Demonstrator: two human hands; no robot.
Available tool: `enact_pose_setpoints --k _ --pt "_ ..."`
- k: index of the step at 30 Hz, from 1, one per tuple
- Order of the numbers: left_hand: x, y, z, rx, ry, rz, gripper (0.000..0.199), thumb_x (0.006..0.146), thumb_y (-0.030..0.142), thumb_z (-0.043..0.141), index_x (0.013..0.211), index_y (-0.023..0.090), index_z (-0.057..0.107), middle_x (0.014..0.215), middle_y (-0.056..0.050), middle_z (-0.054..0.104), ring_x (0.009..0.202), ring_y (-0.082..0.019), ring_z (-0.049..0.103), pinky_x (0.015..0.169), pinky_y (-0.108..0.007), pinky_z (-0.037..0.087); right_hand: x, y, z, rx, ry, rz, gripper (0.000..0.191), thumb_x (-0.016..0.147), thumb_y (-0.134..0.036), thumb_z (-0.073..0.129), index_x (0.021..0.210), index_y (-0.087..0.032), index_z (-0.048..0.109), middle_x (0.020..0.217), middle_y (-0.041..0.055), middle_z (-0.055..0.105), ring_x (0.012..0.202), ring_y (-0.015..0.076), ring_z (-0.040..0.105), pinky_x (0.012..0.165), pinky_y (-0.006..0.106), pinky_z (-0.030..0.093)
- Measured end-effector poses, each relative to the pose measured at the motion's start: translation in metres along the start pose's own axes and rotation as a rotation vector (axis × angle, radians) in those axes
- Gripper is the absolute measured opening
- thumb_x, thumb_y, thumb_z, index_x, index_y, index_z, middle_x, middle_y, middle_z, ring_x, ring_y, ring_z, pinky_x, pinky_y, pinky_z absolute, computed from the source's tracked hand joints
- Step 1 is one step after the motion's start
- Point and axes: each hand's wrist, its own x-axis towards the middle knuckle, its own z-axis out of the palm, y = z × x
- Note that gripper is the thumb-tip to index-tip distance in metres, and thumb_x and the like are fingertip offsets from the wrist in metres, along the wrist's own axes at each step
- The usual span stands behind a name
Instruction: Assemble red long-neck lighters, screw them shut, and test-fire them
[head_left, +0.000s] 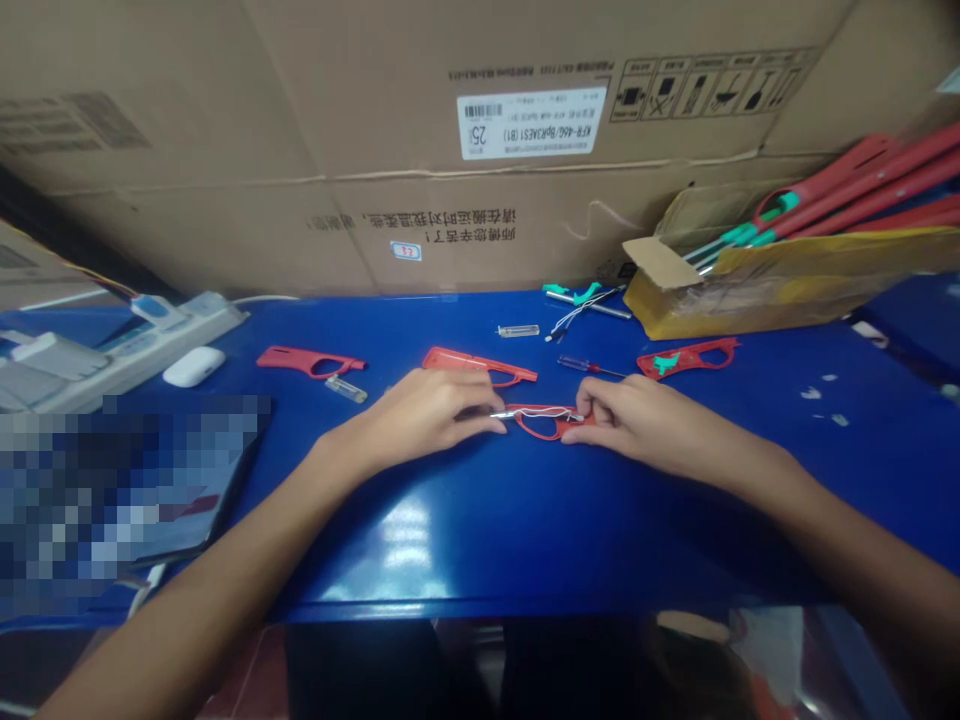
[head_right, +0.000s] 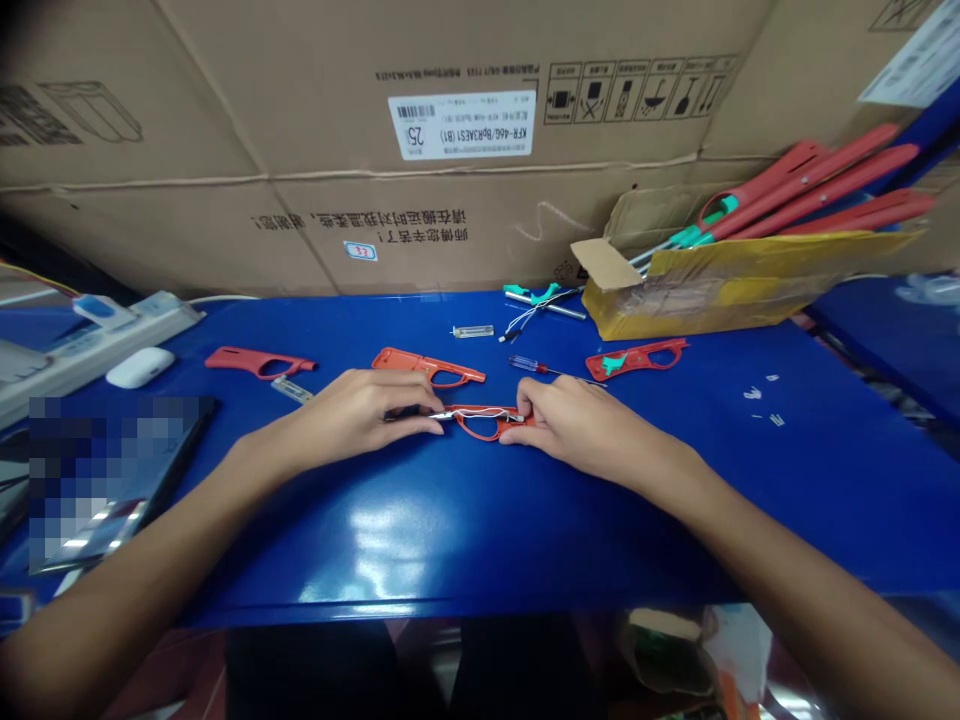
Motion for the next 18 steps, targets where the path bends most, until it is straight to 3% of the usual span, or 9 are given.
enact_pose_setpoints --k 7,18 --pt "0.003 -0.003 0.007 0.079 0.033 -0.087 0.023 0.097 0.042 0.065 0.108 0.023 0.072 0.103 -0.001 0.075 0.091 -0.017 0.071 0.067 -0.027 0.046 0.001 0.0 0.0 0.039 0.008 -0.009 0.036 0.096 -0.057 0.057 0.088 -0.021 0.057 0.081 0.0025 0.067 0.074 0.0189 0.061 0.063 0.029 0.035" --pt "0.004 -0.004 0.009 0.091 0.067 -0.074 0.024 0.097 0.039 0.066 0.115 0.026 0.073 0.108 0.0 0.075 0.102 -0.019 0.071 0.069 -0.026 0.049 0.005 0.01 0.0 0.108 -0.027 -0.169 0.031 0.101 -0.05 0.052 0.088 -0.022 0.057 0.08 0.0011 0.068 0.075 0.0181 0.061 0.067 0.029 0.037"
